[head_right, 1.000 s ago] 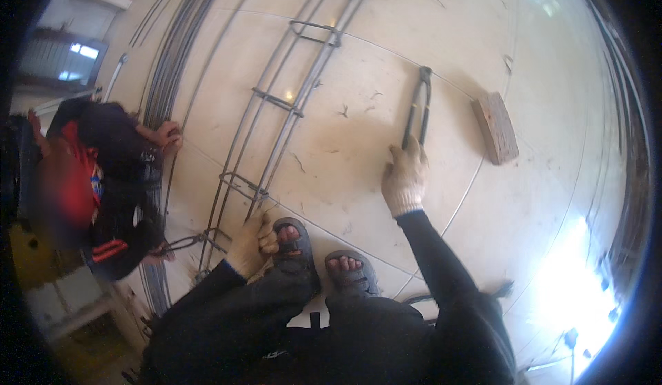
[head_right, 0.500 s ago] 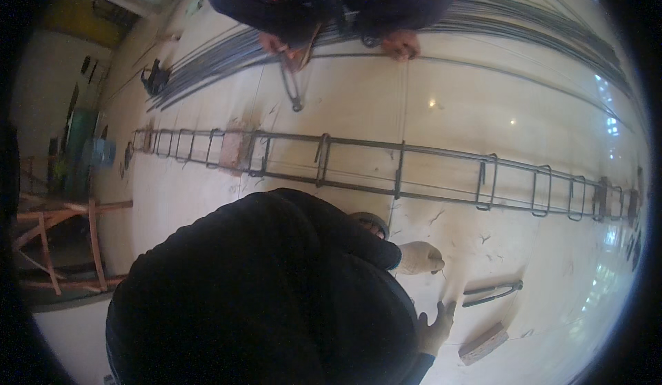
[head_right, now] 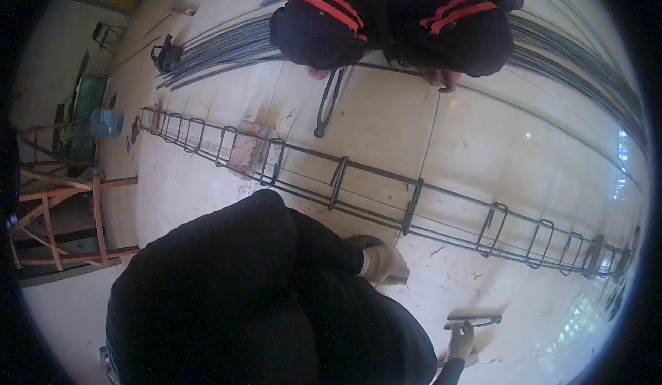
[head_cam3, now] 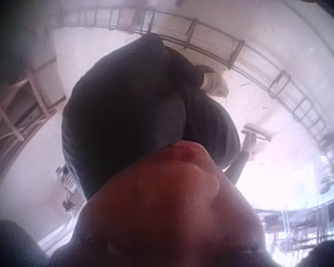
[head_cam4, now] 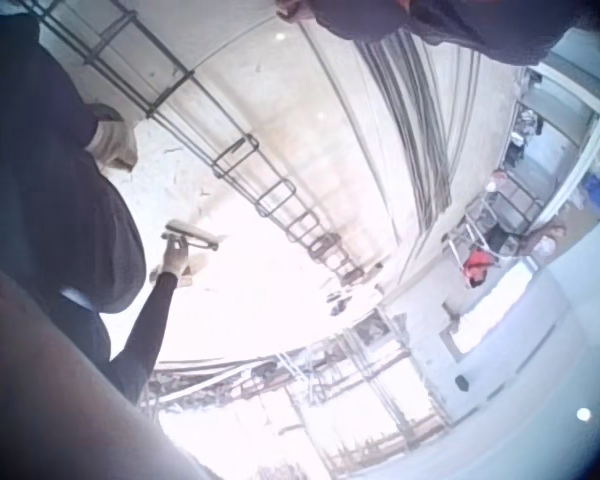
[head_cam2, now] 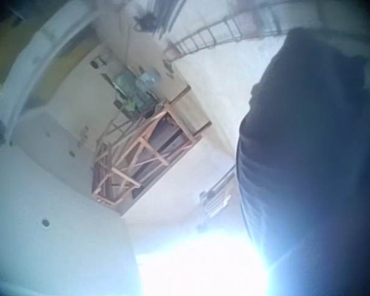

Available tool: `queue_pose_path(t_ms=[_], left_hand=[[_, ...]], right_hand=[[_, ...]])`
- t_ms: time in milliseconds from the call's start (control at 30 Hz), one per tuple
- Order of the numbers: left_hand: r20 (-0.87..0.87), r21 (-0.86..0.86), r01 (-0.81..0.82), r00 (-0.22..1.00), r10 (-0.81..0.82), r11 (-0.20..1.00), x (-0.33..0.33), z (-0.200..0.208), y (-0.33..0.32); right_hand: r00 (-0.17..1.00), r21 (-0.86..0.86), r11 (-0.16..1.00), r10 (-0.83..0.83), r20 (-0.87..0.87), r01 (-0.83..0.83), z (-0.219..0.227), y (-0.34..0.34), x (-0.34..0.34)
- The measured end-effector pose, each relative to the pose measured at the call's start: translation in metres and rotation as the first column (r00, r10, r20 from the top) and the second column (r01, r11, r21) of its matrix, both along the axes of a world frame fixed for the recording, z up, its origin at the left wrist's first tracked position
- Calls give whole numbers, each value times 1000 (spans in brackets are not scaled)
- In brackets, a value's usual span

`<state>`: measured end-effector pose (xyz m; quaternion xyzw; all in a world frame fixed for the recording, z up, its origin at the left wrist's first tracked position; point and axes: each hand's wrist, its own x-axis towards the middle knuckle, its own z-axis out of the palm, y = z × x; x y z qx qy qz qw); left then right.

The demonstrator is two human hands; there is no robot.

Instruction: The person assembles a metal ladder-like frame on the floor by wrapping and twisting wire ties around the joints. They use pliers to tighten the wire and a hammer to adjust the frame, working alongside a coworker who performs similar tasks.

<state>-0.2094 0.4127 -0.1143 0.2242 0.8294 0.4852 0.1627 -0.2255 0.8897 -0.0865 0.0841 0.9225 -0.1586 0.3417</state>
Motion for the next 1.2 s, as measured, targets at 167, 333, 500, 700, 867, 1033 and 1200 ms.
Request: queue_pose_path(t_ms=[167,333,500,700,867,1033,1200], left_hand=[[38,-68,145,989,-143,987,-8,-1,10],[-18,-100,148,988,-151,984,-9,3,8],[-34,-60,215,975,-218,975,-6,-14,9],[-46,-209,417,899,-435,885,-10,-34,-12],[-8,-298,441,886,-464,847,-24,-30,-25],[41,-457,287,952,-303,842,-34,0,-20],[-132,-586,-326,942,310,742,-23,21,5]], right_hand=[[969,-67,973,-225,-98,219,21,-8,-63],[996,288,954,-73,-47,83,28,-34,-90],[989,421,904,22,145,-81,-8,-40,-88],[874,231,846,-441,-204,480,15,-52,-103],[692,-31,739,-644,-327,673,17,-15,-179],[698,183,868,-228,-679,462,-19,79,-264],[649,193,887,-145,-747,420,-35,114,-286]])
